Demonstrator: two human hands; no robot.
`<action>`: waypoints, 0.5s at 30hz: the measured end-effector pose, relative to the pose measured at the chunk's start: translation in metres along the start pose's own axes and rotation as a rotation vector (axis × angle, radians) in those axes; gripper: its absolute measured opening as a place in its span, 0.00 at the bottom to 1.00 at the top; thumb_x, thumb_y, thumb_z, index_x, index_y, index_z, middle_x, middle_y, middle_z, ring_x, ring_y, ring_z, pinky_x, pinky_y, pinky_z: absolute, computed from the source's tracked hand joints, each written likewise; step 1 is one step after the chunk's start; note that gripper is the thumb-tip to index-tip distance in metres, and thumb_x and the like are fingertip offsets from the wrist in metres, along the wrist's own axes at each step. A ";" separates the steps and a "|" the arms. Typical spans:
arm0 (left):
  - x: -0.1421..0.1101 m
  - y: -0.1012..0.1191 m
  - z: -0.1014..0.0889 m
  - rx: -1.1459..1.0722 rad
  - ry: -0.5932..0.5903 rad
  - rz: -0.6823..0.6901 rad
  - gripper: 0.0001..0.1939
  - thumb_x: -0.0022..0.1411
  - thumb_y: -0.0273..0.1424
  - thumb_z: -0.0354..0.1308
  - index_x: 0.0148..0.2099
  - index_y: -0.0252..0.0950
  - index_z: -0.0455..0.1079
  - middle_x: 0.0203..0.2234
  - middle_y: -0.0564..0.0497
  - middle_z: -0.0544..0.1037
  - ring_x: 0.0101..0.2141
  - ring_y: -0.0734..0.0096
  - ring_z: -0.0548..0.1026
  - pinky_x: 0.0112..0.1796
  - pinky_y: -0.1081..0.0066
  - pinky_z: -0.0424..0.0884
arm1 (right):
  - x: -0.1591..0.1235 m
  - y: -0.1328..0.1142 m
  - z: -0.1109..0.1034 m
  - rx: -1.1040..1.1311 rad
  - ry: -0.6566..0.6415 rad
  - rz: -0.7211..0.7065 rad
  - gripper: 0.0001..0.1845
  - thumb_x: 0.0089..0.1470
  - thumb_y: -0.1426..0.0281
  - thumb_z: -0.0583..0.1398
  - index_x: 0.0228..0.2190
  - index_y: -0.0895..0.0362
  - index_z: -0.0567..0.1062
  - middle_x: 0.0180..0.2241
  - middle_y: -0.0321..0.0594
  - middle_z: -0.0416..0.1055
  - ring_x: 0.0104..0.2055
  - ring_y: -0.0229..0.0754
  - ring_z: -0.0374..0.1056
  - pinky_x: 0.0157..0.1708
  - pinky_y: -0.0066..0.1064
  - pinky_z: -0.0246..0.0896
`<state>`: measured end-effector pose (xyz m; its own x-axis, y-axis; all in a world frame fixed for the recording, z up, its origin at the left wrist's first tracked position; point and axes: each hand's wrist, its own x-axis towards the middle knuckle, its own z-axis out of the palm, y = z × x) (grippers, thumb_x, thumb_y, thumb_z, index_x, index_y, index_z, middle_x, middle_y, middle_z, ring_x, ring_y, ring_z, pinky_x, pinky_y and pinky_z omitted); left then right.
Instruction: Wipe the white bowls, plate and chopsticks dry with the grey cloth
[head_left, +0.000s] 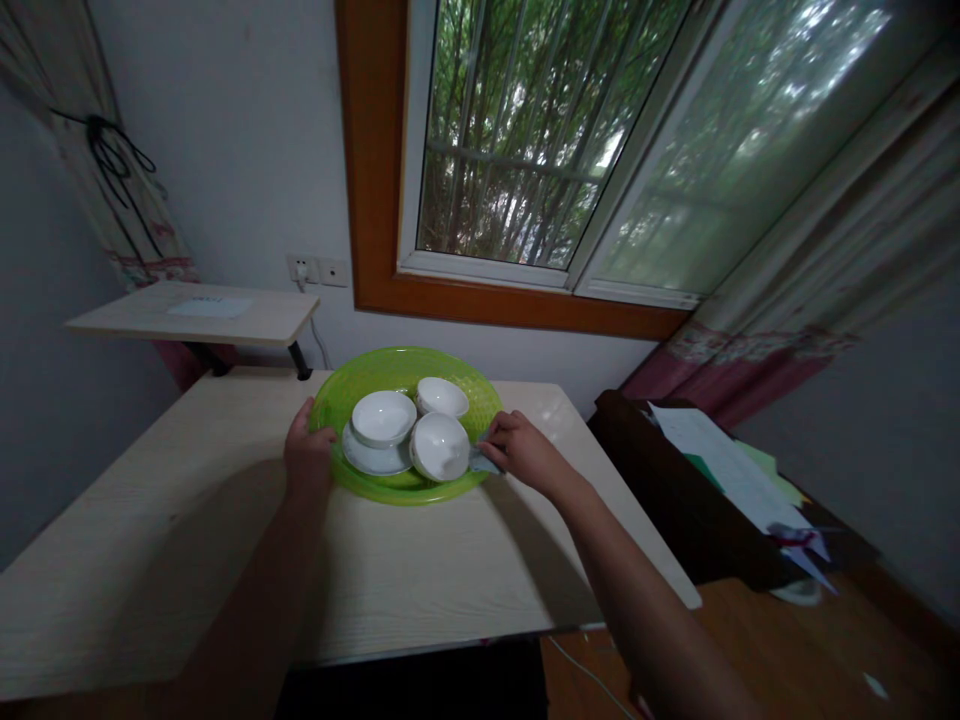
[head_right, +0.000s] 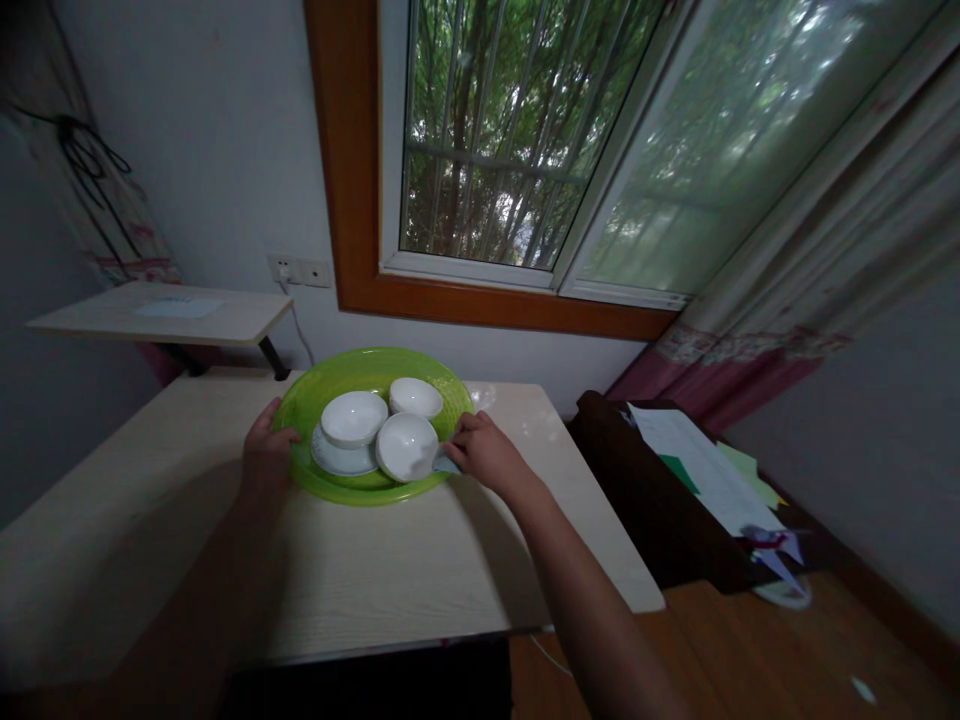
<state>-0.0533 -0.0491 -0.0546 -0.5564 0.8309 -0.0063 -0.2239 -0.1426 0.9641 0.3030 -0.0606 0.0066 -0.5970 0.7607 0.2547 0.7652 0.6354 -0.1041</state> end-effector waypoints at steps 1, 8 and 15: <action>0.001 -0.001 -0.001 0.039 0.009 0.001 0.46 0.46 0.20 0.58 0.70 0.34 0.64 0.51 0.42 0.80 0.43 0.58 0.81 0.42 0.67 0.78 | 0.001 0.005 0.000 0.012 0.006 -0.005 0.12 0.66 0.66 0.63 0.34 0.55 0.86 0.36 0.44 0.76 0.43 0.45 0.70 0.51 0.41 0.62; -0.001 0.000 0.000 0.075 0.018 0.009 0.46 0.47 0.19 0.58 0.71 0.34 0.64 0.52 0.42 0.80 0.46 0.57 0.81 0.44 0.66 0.78 | 0.030 0.053 0.009 -0.042 0.017 0.155 0.08 0.62 0.69 0.65 0.36 0.57 0.86 0.40 0.48 0.77 0.43 0.46 0.72 0.48 0.35 0.66; -0.005 0.007 0.001 0.062 0.011 -0.016 0.46 0.47 0.16 0.57 0.71 0.34 0.63 0.51 0.43 0.81 0.44 0.57 0.81 0.43 0.66 0.79 | 0.056 0.055 0.015 -0.178 0.067 0.317 0.09 0.63 0.68 0.62 0.37 0.55 0.85 0.45 0.49 0.77 0.47 0.48 0.70 0.51 0.36 0.63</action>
<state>-0.0511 -0.0535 -0.0473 -0.5619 0.8268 -0.0240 -0.1824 -0.0955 0.9786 0.3083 0.0191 0.0007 -0.3112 0.9018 0.2999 0.9430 0.3322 -0.0205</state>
